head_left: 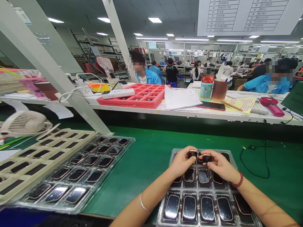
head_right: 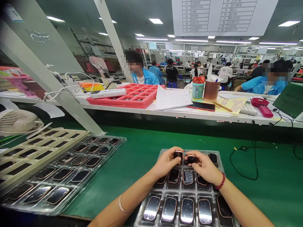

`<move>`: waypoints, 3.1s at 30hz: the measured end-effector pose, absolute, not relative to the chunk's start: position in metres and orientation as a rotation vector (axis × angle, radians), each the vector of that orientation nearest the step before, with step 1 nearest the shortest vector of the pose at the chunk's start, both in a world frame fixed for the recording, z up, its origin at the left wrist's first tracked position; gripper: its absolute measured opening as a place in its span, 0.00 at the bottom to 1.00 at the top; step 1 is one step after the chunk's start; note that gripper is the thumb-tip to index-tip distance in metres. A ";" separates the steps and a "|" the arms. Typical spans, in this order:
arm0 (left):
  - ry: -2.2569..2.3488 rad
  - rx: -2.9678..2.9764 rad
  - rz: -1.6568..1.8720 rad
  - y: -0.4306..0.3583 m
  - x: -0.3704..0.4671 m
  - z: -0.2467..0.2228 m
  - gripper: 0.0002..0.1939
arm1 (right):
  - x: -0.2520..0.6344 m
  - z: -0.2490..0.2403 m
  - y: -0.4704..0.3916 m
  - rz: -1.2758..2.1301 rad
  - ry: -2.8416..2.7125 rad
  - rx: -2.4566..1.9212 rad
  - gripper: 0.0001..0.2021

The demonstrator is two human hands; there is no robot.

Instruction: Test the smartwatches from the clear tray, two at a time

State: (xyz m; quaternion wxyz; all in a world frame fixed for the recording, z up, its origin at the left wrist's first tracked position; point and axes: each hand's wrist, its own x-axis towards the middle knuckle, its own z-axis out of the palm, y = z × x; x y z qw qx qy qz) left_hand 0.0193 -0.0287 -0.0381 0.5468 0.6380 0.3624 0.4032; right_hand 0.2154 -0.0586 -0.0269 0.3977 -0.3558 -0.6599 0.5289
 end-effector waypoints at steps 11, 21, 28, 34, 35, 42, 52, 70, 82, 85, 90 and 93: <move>0.848 1.470 0.891 -0.031 0.021 -0.035 0.23 | 0.221 -0.029 -0.052 1.410 -1.627 -1.017 0.19; 0.894 1.498 0.908 -0.032 0.021 -0.031 0.17 | 0.219 -0.029 -0.055 1.354 -1.659 -0.969 0.19; 0.871 1.473 0.918 -0.031 0.022 -0.035 0.21 | 0.221 -0.029 -0.054 1.352 -1.638 -1.021 0.16; 0.833 1.464 0.907 -0.031 0.022 -0.038 0.26 | 0.221 -0.025 -0.051 1.381 -1.588 -1.017 0.20; 0.831 1.461 0.904 -0.031 0.022 -0.038 0.26 | 0.221 -0.025 -0.051 1.385 -1.588 -1.015 0.20; 0.833 1.460 0.888 -0.030 0.021 -0.037 0.26 | 0.220 -0.024 -0.052 1.371 -1.605 -1.043 0.18; 0.886 1.475 0.890 -0.031 0.021 -0.033 0.21 | 0.220 -0.027 -0.055 1.358 -1.624 -0.963 0.20; 0.859 1.434 0.922 -0.033 0.021 -0.030 0.24 | 0.222 -0.032 -0.054 1.363 -1.645 -0.999 0.17; 0.814 1.442 0.937 -0.031 0.021 -0.034 0.15 | 0.222 -0.031 -0.054 1.369 -1.666 -0.983 0.15; 0.808 1.426 0.929 -0.031 0.021 -0.035 0.13 | 0.221 -0.030 -0.054 1.373 -1.659 -0.978 0.14; 0.816 1.362 0.893 -0.034 0.021 -0.029 0.13 | 0.221 -0.025 -0.055 1.432 -1.564 -1.010 0.13; 0.821 1.336 0.878 -0.035 0.020 -0.027 0.14 | 0.222 -0.025 -0.054 1.434 -1.530 -1.019 0.13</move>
